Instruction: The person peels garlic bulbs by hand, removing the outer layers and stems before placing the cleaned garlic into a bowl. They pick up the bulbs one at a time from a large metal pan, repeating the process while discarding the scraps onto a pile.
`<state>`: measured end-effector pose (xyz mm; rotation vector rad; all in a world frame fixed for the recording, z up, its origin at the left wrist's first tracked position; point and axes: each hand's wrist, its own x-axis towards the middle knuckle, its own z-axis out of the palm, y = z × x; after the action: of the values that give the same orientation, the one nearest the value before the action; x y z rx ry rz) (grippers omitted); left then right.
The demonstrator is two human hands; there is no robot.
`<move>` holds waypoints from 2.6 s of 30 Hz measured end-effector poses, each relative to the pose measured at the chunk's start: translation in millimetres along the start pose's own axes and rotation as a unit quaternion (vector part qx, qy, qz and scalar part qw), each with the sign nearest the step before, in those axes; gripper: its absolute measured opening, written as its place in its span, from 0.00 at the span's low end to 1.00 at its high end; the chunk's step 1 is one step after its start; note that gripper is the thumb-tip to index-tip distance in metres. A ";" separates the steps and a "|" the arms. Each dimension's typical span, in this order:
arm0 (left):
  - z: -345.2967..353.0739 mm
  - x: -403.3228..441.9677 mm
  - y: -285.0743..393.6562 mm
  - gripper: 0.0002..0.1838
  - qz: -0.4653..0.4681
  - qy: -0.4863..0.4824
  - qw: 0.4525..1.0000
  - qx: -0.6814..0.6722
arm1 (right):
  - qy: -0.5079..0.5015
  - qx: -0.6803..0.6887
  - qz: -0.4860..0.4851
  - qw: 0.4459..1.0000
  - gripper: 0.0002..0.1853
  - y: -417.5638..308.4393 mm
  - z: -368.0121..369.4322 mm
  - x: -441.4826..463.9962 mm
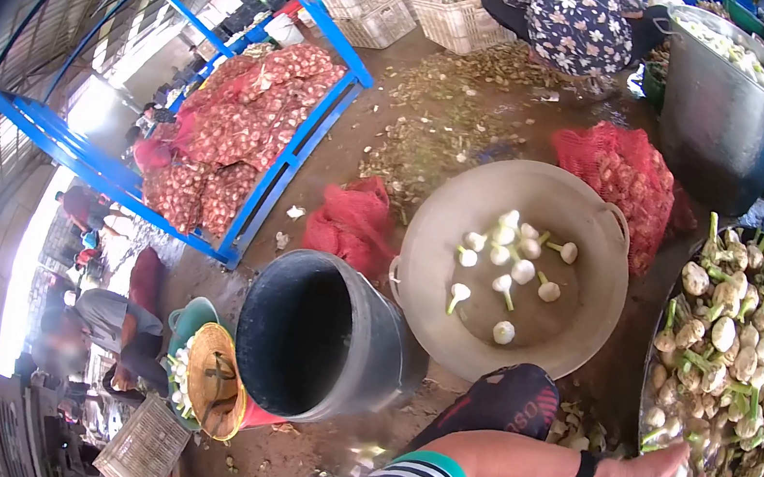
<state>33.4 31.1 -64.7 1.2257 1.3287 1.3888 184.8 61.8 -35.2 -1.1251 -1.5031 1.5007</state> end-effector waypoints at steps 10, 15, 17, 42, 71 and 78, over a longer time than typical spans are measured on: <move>-16.0 -9.1 25.9 0.42 0.121 0.015 0.969 0.213 | -0.189 0.088 -0.059 0.976 0.41 31.5 -30.9 14.0; -18.9 -8.7 35.8 0.38 0.022 -0.007 0.994 0.108 | -0.068 0.086 -0.043 0.993 0.47 52.4 -44.9 10.8; -14.8 -6.5 21.4 0.37 0.091 0.006 0.993 0.075 | -0.013 0.039 -0.033 0.999 0.48 60.4 -54.8 11.2; -17.4 -15.4 33.3 0.53 0.122 -0.010 0.991 0.056 | -0.022 0.089 0.026 0.995 0.15 -25.4 1.8 -12.9; -64.4 -0.7 70.1 0.29 -0.138 -0.203 0.809 -0.534 | -0.030 -0.243 0.153 0.957 0.10 4.1 13.8 -43.5; -58.7 -5.7 73.4 0.29 -0.188 -0.204 0.830 -0.483 | 0.062 -0.254 -0.131 0.956 0.20 -91.8 19.3 -31.0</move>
<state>-19.3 8.5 10.0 0.4671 0.3836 1.1549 169.9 31.4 57.6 -1.2163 -1.9202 0.8681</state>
